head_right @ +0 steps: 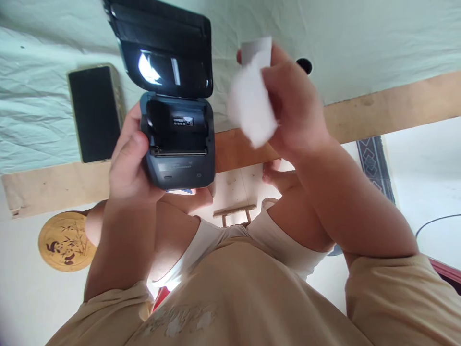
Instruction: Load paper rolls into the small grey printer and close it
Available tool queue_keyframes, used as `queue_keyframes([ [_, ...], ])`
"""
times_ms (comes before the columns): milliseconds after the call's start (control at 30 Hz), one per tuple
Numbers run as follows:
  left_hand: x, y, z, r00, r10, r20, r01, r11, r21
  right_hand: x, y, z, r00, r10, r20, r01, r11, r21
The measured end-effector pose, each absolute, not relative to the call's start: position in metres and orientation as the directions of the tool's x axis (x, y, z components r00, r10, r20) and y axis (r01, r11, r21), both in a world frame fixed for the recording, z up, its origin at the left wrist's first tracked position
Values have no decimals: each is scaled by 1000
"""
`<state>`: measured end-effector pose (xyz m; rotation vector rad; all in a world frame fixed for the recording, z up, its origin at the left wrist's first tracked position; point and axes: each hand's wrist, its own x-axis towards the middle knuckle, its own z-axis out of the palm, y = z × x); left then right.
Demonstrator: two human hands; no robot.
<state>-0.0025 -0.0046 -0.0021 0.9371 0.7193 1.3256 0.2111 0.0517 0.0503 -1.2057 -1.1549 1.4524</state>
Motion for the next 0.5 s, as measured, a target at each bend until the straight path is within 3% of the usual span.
queue_keyframes([
  [67, -2, -5, -2, 127, 989, 72, -474, -3, 881, 214, 55, 38, -87, 984, -158, 23, -157, -987],
  [200, 0, -4, -3, 105, 990, 93, -483, -31, 875, 220, 55, 20, -113, 993, 43, 242, 69, -968],
  [333, 0, 0, -7, 113, 985, 134, -502, -60, 863, 224, 49, 20, -220, 935, 278, 588, 355, -727],
  [400, -1, 1, -8, 127, 979, 161, -513, -75, 855, 224, 48, 21, -270, 913, 305, 666, 406, -626],
  [500, -2, 0, -8, 123, 982, 144, -495, -65, 866, 225, 49, 21, -294, 897, 331, 700, 438, -565],
])
